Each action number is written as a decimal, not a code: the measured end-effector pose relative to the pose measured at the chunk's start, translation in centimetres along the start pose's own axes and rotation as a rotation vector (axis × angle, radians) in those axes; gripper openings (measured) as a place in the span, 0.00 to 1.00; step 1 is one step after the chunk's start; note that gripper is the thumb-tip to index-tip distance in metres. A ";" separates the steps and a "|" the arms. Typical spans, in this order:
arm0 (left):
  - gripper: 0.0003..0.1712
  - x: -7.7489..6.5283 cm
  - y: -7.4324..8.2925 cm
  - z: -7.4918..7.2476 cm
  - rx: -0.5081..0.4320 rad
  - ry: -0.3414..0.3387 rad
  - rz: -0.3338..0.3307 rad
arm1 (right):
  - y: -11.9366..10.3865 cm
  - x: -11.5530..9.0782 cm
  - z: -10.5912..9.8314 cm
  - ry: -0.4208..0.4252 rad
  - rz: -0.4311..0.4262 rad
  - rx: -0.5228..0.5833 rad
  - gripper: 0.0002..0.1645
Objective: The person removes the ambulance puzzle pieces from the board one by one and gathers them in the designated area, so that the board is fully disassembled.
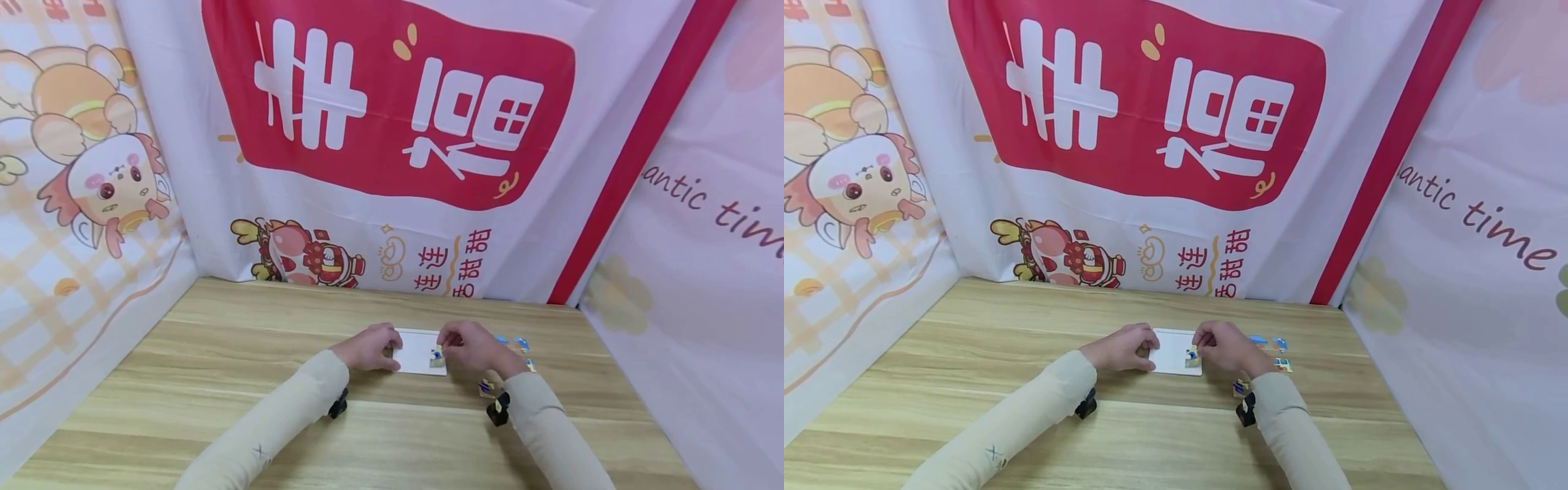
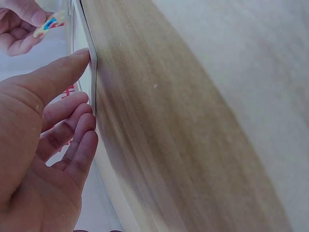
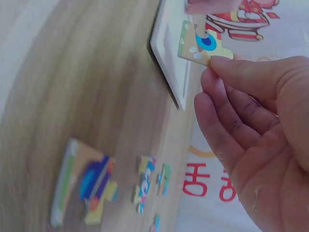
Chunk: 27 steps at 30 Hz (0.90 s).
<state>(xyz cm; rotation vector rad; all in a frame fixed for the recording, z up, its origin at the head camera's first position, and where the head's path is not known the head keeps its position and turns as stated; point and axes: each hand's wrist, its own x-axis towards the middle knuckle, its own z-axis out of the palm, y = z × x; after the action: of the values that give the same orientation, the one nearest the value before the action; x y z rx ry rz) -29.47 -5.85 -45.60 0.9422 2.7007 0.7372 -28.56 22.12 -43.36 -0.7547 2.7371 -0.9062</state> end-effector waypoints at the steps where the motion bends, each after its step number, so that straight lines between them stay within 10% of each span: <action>1: 0.23 0.0 0.0 0.0 -0.001 0.001 0.000 | 0.2 -0.2 -0.2 0.004 0.004 0.013 0.04; 27: 0.23 -0.1 -0.1 0.0 -0.024 -0.008 0.010 | 9.5 -11.7 -7.4 0.164 0.134 -0.038 0.05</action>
<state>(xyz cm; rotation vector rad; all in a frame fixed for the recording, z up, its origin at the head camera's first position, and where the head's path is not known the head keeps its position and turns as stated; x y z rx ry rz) -29.45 -5.97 -45.68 0.9517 2.6759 0.7651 -24.63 38.46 -43.16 -0.5166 2.9125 -0.9286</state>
